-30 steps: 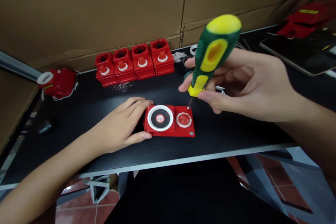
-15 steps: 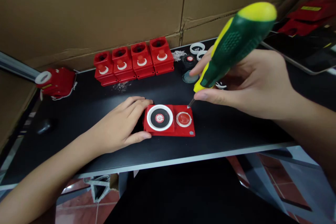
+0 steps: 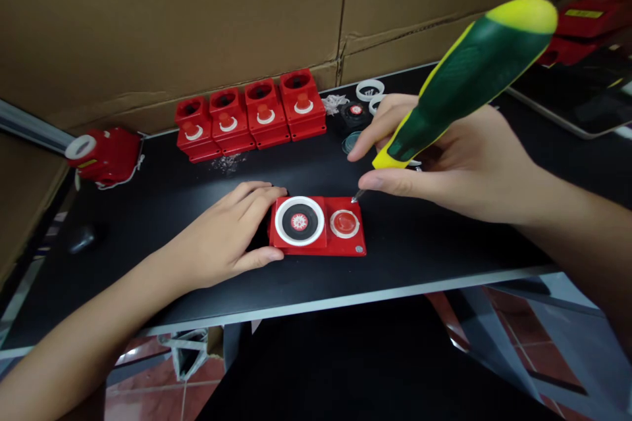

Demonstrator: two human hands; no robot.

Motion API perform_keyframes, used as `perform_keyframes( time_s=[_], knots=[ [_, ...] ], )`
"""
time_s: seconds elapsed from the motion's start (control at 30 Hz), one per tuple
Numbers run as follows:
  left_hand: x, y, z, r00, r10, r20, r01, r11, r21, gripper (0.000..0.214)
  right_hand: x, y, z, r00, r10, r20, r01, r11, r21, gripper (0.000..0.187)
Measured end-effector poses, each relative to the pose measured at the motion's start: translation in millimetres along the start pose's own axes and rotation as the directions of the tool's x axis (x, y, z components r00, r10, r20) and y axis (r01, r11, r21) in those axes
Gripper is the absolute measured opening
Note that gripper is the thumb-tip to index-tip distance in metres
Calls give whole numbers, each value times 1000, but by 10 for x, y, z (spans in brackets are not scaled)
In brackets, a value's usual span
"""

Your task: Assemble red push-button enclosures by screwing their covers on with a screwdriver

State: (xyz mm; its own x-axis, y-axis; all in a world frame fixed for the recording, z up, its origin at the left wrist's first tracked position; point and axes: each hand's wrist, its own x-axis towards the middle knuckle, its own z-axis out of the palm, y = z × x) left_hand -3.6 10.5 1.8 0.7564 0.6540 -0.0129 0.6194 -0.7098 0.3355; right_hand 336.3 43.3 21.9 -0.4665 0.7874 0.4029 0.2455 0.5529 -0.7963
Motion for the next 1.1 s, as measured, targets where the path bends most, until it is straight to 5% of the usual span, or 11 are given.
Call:
perform_keyframes(
  time_s=[0.17, 0.3, 0.43, 0.67, 1.1],
  knots=[
    [-5, -9, 0, 1000, 10, -10, -10, 1000, -1, 88, -30, -80, 24, 996, 64, -64, -53, 984, 169, 36],
    [-11, -16, 4, 1000, 9, -10, -9, 1000, 6, 89, -34, -158, 36, 997, 78, 10, -78, 969, 235, 33],
    [-18, -33, 11, 1000, 11, -11, -11, 1000, 8, 90, -30, -162, 15, 998, 53, 32, -59, 972, 229, 44],
    [-12, -15, -2, 1000, 10, -8, -10, 1000, 0, 89, -26, -11, 27, 997, 78, -7, -77, 995, 67, 23],
    [-3, -2, 1, 1000, -16, -2, 16, 1000, -20, 91, -59, -120, 36, 997, -34, -72, 48, 978, 204, 27]
  ],
)
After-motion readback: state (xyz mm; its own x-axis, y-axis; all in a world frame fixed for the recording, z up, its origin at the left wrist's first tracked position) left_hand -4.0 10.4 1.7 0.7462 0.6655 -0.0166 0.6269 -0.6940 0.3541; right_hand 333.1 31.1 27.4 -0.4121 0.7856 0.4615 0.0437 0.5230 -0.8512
